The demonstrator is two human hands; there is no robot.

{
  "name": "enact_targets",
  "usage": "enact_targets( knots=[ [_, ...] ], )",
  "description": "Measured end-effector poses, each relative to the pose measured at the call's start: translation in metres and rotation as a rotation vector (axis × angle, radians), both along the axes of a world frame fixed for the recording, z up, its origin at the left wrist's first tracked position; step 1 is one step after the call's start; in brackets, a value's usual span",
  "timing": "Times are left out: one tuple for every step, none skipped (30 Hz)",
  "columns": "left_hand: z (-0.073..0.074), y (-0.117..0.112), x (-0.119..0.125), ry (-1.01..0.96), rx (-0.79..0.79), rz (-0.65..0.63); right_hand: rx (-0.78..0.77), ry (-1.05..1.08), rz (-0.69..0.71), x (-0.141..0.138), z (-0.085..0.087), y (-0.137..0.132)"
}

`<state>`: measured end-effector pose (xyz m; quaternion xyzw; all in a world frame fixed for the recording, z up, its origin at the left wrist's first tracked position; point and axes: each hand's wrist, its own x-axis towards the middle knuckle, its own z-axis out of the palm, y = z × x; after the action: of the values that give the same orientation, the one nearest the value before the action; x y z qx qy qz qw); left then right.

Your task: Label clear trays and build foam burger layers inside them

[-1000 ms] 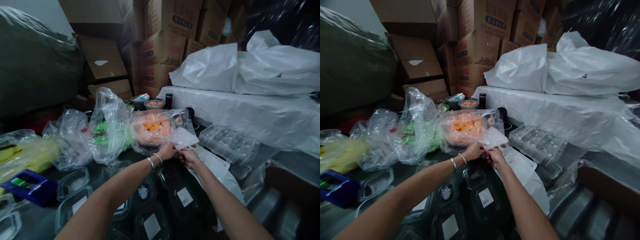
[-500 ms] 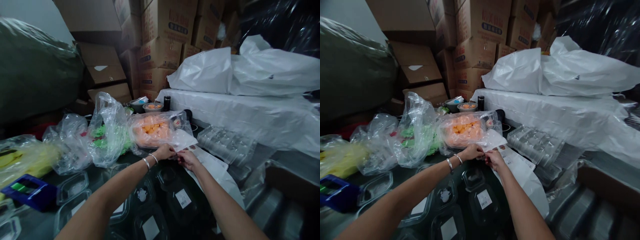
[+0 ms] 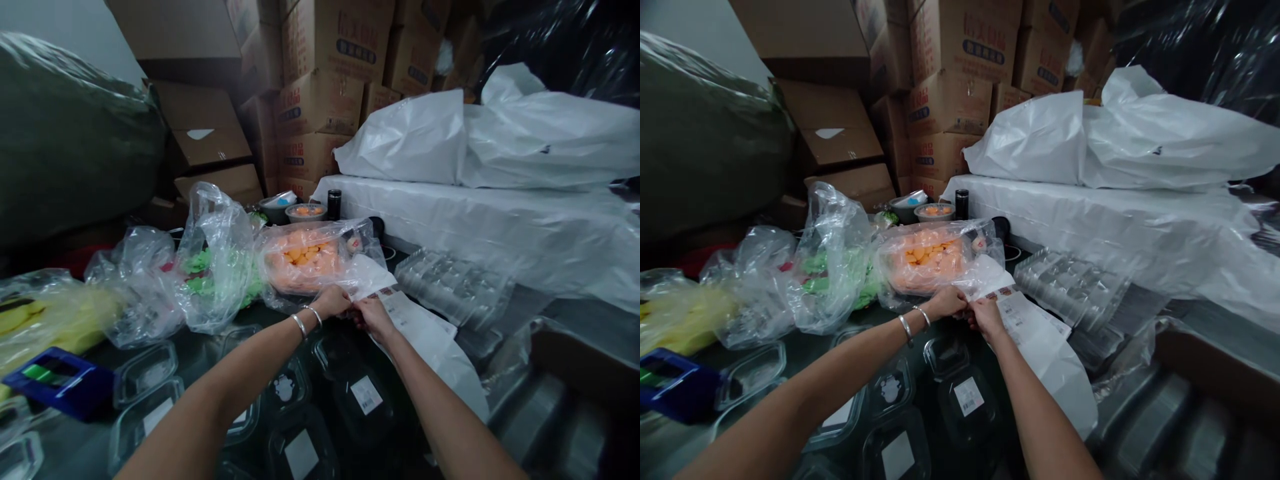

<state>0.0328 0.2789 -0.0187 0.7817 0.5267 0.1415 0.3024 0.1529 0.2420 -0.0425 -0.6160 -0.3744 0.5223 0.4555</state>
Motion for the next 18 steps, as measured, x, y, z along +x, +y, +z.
enact_targets(
  knots=[
    [0.0,0.001,0.001,0.006,0.008,0.012,0.008,-0.004,0.004,0.0,0.0,-0.001],
    [0.001,0.002,0.001,0.011,0.019,0.026,0.012,-0.007,0.007,0.0,0.001,-0.002],
    [0.002,0.004,0.0,0.014,0.034,0.042,0.01,-0.01,0.008,0.0,0.001,-0.002],
    [0.003,0.005,-0.001,0.015,0.052,0.061,0.004,-0.013,0.007,0.0,0.001,-0.002],
    [0.004,0.006,-0.004,0.014,0.074,0.083,-0.007,-0.015,0.004,0.0,0.001,-0.001],
    [0.007,0.006,-0.007,0.014,0.1,0.106,-0.021,-0.018,-0.001,0.0,0.0,0.0],
    [0.01,0.004,-0.012,0.014,0.131,0.125,-0.035,-0.02,-0.008,0.0,-0.001,0.001],
    [0.013,0.001,-0.017,0.014,0.167,0.137,-0.048,-0.021,-0.016,-0.001,-0.002,0.003],
    [0.017,-0.004,-0.023,0.015,0.208,0.139,-0.057,-0.019,-0.024,-0.001,-0.003,0.005],
    [0.022,-0.011,-0.029,0.019,0.247,0.131,-0.06,-0.013,-0.032,-0.001,-0.004,0.007],
    [0.027,-0.019,-0.035,0.023,0.281,0.114,-0.057,-0.003,-0.039,-0.002,-0.004,0.007],
    [0.033,-0.029,-0.04,0.036,0.314,0.09,-0.047,0.012,-0.042,-0.002,-0.003,0.007],
    [0.039,-0.038,-0.046,0.062,0.352,0.06,-0.03,0.031,-0.043,-0.002,-0.001,0.005],
    [0.045,-0.047,-0.051,0.101,0.394,0.03,-0.006,0.052,-0.039,-0.003,0.003,0.002],
    [0.051,-0.056,-0.056,0.149,0.44,0.005,0.022,0.073,-0.03,-0.003,0.009,-0.004],
    [0.056,-0.063,-0.06,0.199,0.489,-0.015,0.052,0.093,-0.01,-0.004,0.016,-0.011],
    [0.061,-0.069,-0.062,0.245,0.539,-0.028,0.081,0.111,0.023,-0.005,0.024,-0.02],
    [0.065,-0.074,-0.064,0.285,0.587,-0.035,0.104,0.128,0.069,-0.006,0.033,-0.03]
  ],
)
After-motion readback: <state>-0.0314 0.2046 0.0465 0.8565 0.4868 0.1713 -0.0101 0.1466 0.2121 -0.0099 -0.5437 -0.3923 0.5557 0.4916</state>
